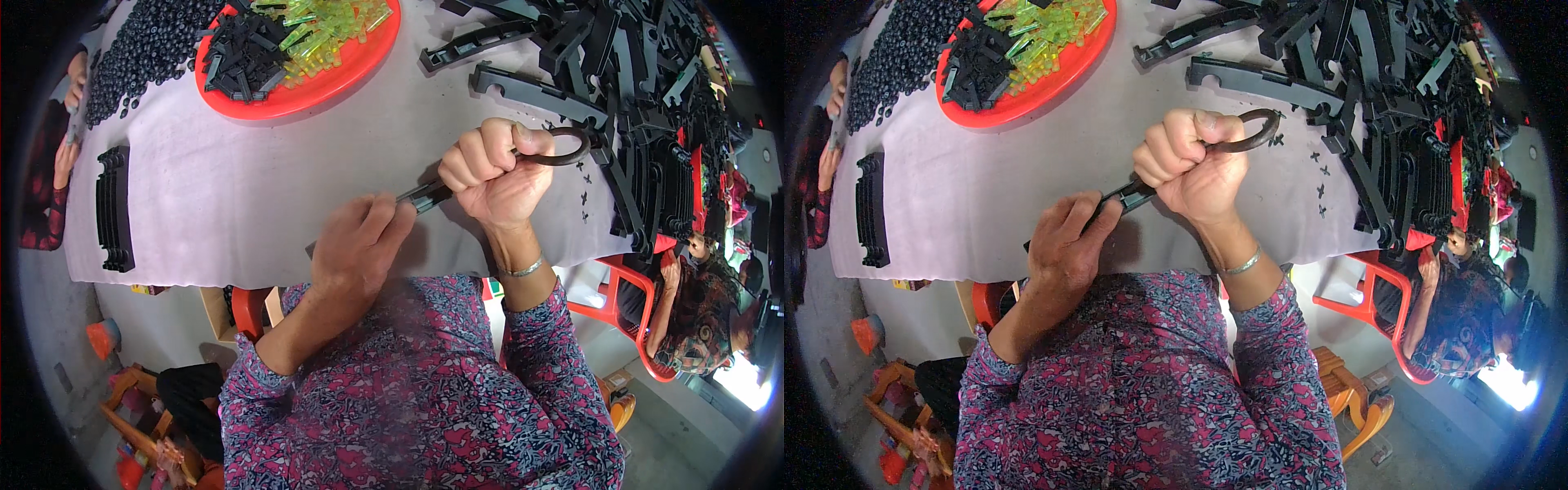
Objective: The person is assembling small plastic and metal components into a cartridge housing, likely for a printer toner or ink cartridge.
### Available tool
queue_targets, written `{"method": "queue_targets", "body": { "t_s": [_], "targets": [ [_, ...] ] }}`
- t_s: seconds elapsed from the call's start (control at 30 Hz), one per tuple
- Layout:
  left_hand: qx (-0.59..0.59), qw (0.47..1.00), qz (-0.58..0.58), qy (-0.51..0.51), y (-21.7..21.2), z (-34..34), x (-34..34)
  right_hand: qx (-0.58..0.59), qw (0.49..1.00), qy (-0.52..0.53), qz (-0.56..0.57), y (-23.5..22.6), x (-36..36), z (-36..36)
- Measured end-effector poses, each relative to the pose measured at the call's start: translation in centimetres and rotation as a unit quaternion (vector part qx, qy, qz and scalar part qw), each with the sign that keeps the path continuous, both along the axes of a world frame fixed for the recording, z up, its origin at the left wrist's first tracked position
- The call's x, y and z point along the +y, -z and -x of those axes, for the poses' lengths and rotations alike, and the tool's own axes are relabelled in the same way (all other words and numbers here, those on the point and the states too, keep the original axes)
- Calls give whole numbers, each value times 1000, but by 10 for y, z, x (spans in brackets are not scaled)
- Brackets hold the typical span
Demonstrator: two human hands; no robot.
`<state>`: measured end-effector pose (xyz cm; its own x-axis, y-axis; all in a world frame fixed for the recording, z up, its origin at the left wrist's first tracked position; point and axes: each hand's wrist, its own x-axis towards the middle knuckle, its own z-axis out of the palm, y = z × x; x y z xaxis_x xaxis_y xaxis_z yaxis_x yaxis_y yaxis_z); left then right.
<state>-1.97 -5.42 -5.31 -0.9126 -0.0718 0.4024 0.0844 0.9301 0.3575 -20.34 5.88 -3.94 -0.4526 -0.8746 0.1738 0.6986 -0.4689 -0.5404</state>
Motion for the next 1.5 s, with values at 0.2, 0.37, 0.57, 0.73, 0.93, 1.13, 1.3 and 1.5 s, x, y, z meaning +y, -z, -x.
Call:
{"method": "queue_targets", "body": {
  "t_s": [0.2, 0.37, 0.57, 0.73, 0.93, 1.13, 1.3, 1.5],
  "targets": [
    [-43, 998, -28, -21, -8, 0, 3, -1, 1000, -5, 0, 1, -1, -1],
    [-11, 1000, -4, -19, -4, 2, 4, -23, 1000, -10, 16, 5, 0, 0],
    [-20, 999, -24, -12, -4, 2, 5, -21, 999, -14, 20, 9, -1, 0],
    [-15, 999, -34, -7, -1, 1, 4, -31, 999, -6, 24, 8, -2, 2],
    [25, 998, -61, -24, 4, 4, 2, -49, 998, 35, 8, -1, 2, 0],
    [-17, 996, -87, -29, -28, 8, -12, 9, 997, 33, 72, -38, 29, 16],
    [-101, 991, -62, 66, -41, 13, -34, 30, 995, 63, 67, -42, 39, 16],
    [-71, 990, 21, 124, -51, 10, -48, 12, 996, 57, 64, -42, 40, 17]
  ]
}}
